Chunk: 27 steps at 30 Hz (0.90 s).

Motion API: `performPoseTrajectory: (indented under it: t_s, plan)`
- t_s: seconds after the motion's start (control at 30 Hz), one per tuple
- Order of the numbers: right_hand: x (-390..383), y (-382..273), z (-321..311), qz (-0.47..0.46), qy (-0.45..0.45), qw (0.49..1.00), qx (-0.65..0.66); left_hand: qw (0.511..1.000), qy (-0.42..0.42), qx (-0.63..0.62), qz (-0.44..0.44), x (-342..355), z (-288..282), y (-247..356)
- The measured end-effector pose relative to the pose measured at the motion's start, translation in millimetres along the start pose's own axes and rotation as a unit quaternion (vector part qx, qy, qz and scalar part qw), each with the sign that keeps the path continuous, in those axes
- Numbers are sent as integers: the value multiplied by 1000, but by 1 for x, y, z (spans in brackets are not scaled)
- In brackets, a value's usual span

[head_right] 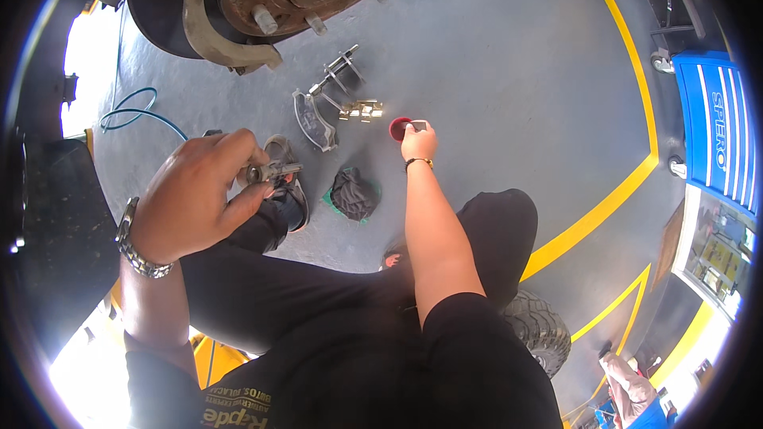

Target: The person cleans brake components with a cloth and spray, then installs new brake pads into the caliper and tightens bolts. The person also applies lubricant to the brake hardware and reassembles the caliper assembly.

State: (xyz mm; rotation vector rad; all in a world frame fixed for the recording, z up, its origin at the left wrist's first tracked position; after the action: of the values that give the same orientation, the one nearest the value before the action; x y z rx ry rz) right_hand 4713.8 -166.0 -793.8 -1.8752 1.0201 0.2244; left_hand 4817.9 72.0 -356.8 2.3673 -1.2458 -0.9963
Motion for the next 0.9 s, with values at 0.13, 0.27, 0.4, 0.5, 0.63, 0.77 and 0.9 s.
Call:
performPoseTrajectory:
  t_s: [0.13,0.27,0.4,0.5,0.63,0.77,0.9]
  plan:
    - [0,5,24,19,-40,998,48,1000,-2,-8,2,7,3,-5]
    - [9,8,48,-41,-67,990,116,999,-36,-7,-20,18,-3,-2]
    - [-13,-28,58,-68,-105,985,116,1000,-5,-1,-9,13,3,-15]
    - [-8,-17,66,-39,-164,977,134,999,-22,-39,-18,3,-6,-30]
    - [0,-9,71,-229,-74,970,19,987,25,-145,-59,-34,-45,-55]
    - [-16,-3,91,-117,-180,966,144,924,183,-332,-54,-76,-28,-143]
    - [-22,0,94,-201,-145,968,50,720,335,-608,-30,-53,77,-250]
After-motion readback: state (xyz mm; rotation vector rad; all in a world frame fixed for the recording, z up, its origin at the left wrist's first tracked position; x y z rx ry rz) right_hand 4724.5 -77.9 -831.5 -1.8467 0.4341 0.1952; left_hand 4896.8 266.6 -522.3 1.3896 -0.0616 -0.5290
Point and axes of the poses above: each hand's wrist, its own x-axis towards the middle knuckle, its own z-axis out of the palm, y = z × x, the point moved 8 cm from there along x, towards the middle knuckle, and after that the axes turned 14 degrees about -y, right-handed, at the moved point
